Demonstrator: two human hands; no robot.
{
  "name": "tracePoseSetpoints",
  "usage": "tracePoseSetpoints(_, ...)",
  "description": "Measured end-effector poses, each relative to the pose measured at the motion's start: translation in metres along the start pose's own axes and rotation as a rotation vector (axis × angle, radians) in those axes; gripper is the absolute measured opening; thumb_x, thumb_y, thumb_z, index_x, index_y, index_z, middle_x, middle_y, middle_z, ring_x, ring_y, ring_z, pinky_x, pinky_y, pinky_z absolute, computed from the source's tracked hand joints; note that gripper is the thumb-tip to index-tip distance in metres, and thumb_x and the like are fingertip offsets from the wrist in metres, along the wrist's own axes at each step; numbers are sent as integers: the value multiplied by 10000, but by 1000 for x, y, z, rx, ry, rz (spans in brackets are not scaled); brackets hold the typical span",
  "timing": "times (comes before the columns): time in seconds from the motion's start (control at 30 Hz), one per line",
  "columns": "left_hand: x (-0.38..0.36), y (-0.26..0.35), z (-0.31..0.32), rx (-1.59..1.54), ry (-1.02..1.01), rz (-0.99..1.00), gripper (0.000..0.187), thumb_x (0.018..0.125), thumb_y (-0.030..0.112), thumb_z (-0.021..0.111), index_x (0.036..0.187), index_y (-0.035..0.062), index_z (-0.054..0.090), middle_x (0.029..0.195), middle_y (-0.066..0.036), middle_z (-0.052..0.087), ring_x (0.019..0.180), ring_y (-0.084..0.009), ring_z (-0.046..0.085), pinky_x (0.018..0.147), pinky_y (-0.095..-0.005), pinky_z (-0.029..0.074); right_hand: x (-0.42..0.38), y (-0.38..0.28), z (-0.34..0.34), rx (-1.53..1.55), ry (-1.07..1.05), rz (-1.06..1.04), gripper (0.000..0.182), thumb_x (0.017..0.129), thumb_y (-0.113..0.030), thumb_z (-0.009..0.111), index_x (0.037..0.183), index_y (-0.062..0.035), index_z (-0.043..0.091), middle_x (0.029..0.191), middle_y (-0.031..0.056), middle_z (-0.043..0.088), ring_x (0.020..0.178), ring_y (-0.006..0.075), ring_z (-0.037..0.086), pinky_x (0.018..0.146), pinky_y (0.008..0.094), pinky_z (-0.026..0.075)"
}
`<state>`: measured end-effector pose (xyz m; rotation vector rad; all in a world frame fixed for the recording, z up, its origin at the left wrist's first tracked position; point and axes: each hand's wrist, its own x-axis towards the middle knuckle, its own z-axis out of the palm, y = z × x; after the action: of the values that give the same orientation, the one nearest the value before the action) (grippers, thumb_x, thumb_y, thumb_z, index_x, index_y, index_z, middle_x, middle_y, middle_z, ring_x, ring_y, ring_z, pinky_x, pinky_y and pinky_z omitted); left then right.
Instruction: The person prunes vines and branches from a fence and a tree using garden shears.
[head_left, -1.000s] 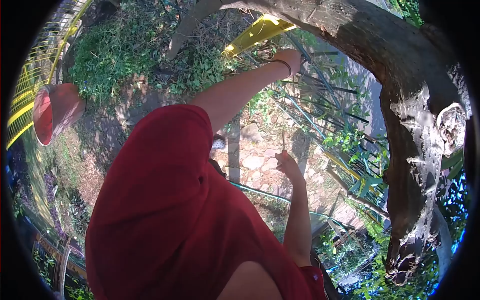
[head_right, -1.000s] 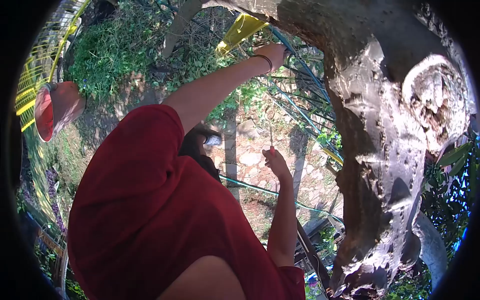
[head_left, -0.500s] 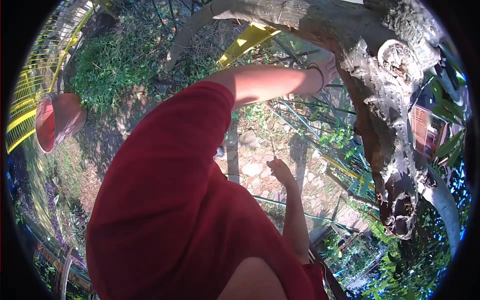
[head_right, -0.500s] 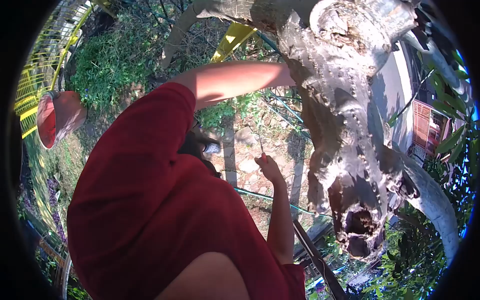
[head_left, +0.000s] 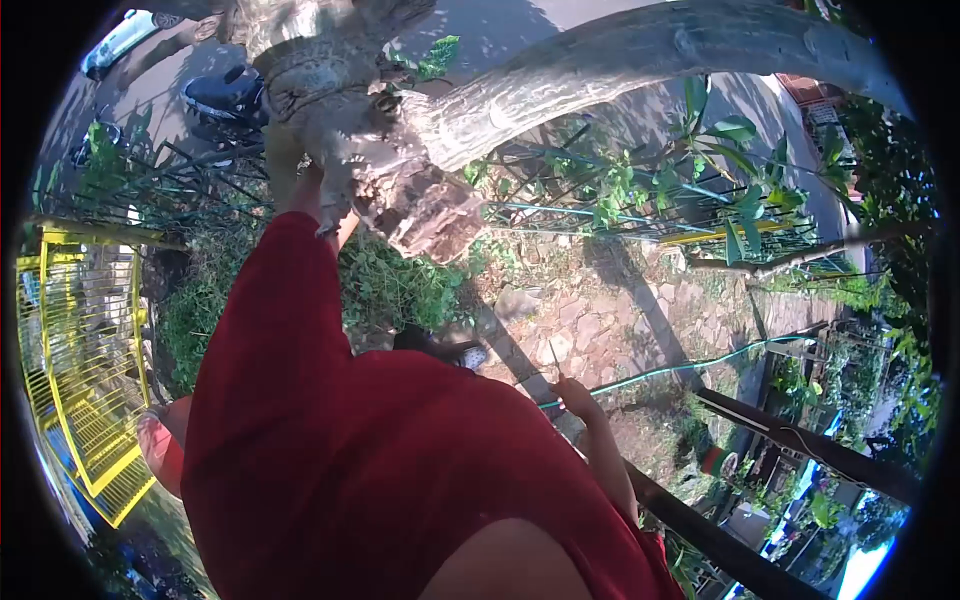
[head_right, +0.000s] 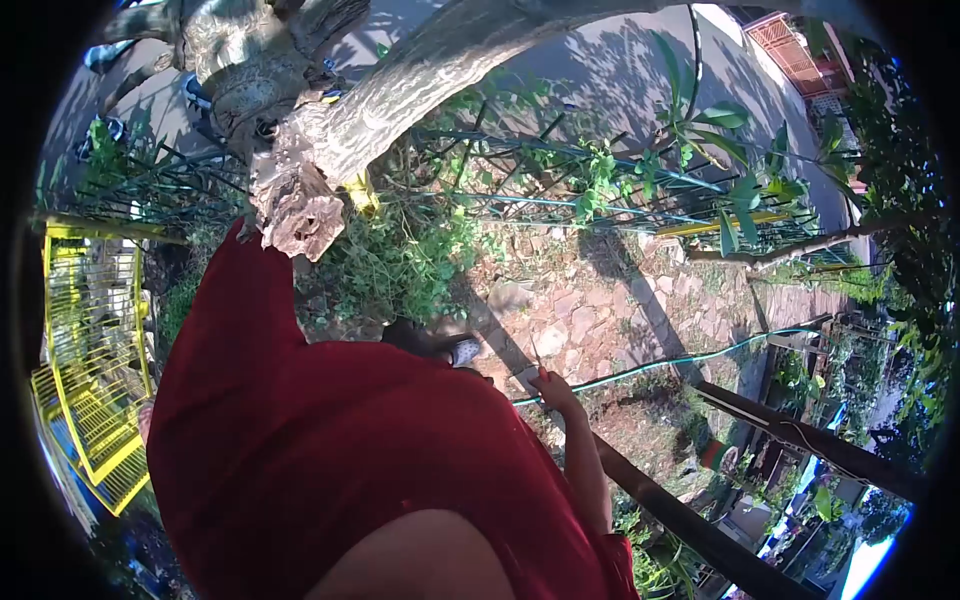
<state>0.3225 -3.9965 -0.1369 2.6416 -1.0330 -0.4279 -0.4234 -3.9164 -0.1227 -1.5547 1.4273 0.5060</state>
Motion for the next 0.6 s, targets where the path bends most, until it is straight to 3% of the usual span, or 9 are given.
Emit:
tracePoseSetpoints(0.1,22,10,-32,-244,-19,3,260,945,177,478,1146,54,590,1001,-53,573,952,-189,539,829,-355,422,-19,6,22,193,-35,-49,532,792,-486,674,859,38,613,733,100,617,679,201,609,623,356,465)
tracePoseSetpoints(0.17,50,75,-40,-555,-90,102,248,952,173,474,1128,52,599,965,-51,586,913,-181,560,800,-342,441,-20,14,44,367,-60,130,523,795,-484,674,763,34,612,651,82,594,660,193,605,609,359,465)
tracePoseSetpoints(0.23,67,172,-56,-901,-258,235,238,959,170,469,1111,50,607,929,-49,598,875,-172,582,772,-329,460,-19,9,56,324,-64,120,527,795,-483,672,856,38,625,736,111,618,696,204,611,620,360,473)
tracePoseSetpoints(0.3,68,250,-60,-1195,-517,354,231,966,167,464,1094,48,616,893,-46,611,836,-164,604,743,-317,479,-8,16,64,194,-153,46,577,795,-485,668,1000,52,616,866,147,645,785,225,618,687,372,483)
tracePoseSetpoints(0.37,60,297,-69,-1434,-869,500,230,975,165,456,1084,44,618,858,-38,611,782,-142,596,701,-300,483,-41,-44,30,272,4,119,583,794,-485,667,1028,45,605,872,127,645,803,217,612,717,364,474)
tracePoseSetpoints(0.43,40,332,-84,-1679,-1488,665,234,991,167,440,1083,36,610,809,-15,589,677,-89,540,616,-271,464,-25,-16,46,226,58,-25,396,875,-361,579,1074,-20,618,910,150,641,815,239,629,705,373,495)
tracePoseSetpoints(0.47,25,353,-93,-1661,-1514,662,234,991,167,440,1083,36,610,809,-15,589,677,-89,540,616,-271,464,-18,-4,53,127,67,-128,273,954,-238,492,1122,-76,632,956,183,640,832,271,648,696,389,520)
tracePoseSetpoints(0.57,-33,422,-139,-1566,-738,545,302,967,295,467,754,100,555,573,-16,459,468,-115,414,425,-270,357,-23,3,58,247,97,-90,254,958,-199,492,1129,-71,629,918,151,640,783,249,638,693,382,528)
tracePoseSetpoints(0.6,-75,451,-165,-1492,-581,577,253,971,265,450,748,146,460,591,47,339,456,-58,284,404,-207,218,-24,8,65,285,114,-71,266,952,-232,516,1128,-67,628,909,140,638,761,241,633,687,380,525)
